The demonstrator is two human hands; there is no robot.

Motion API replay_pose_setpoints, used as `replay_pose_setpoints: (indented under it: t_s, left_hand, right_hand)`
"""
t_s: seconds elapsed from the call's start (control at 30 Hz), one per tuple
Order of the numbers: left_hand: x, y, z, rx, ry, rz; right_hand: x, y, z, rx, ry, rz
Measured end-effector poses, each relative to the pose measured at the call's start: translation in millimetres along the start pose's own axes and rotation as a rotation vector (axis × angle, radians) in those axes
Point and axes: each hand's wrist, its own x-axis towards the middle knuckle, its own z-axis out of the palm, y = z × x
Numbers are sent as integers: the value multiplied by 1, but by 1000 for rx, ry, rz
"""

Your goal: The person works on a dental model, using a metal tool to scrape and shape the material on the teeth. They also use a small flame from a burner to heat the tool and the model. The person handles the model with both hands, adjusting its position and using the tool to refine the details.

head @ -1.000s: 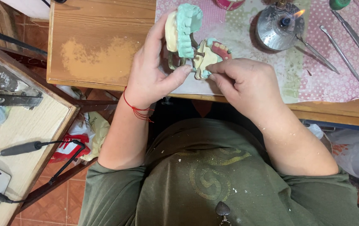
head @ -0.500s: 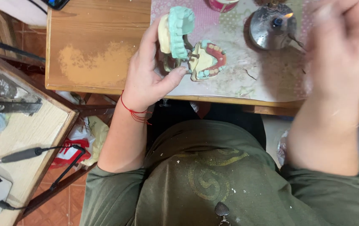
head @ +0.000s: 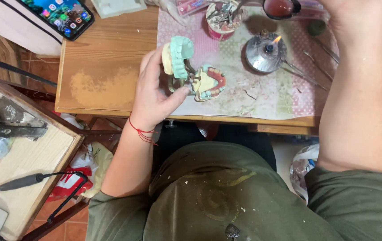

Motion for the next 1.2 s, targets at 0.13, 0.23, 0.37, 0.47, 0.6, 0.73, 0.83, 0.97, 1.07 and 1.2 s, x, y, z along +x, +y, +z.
replay_pose_setpoints:
  t_s: [0.13,0.23,0.37,0.47,0.6,0.73,0.83,0.97,1.07,1.2]
  left_hand:
    - [9,27,0,32,34,-108]
    - [18,44,9,150,155,-219]
    - [20,39,15,224,231,-196]
    - [12,34,0,86,307,-130]
    - [-38,12,-58,-177,656,-95]
    - [-92,23,-122,-131,902,-70]
    - [-139,28,-155,-67,849,45]
    - [-171,61,-170,-56,966,-87]
    - [-191,76,-184,-109,914,-49]
    - [-201,95,-197,71,847,-50]
  right_hand:
    - [4,-6,9,69,8,11]
    - [-19,-19,2,108,-15,-61]
    - [-93,-92,18,212,182,-282]
    - [-138,-115,38,249,112,-423]
    - [-158,-130,79,-160,-414,-562]
    - [-146,-188,128,-583,-895,-236]
    - [-132,-209,174,-728,-890,-211]
    - [-119,-270,220,-683,-932,-206]
    - [-120,-303,258,-649,-897,-226]
    - [-167,-342,292,-477,-862,-491]
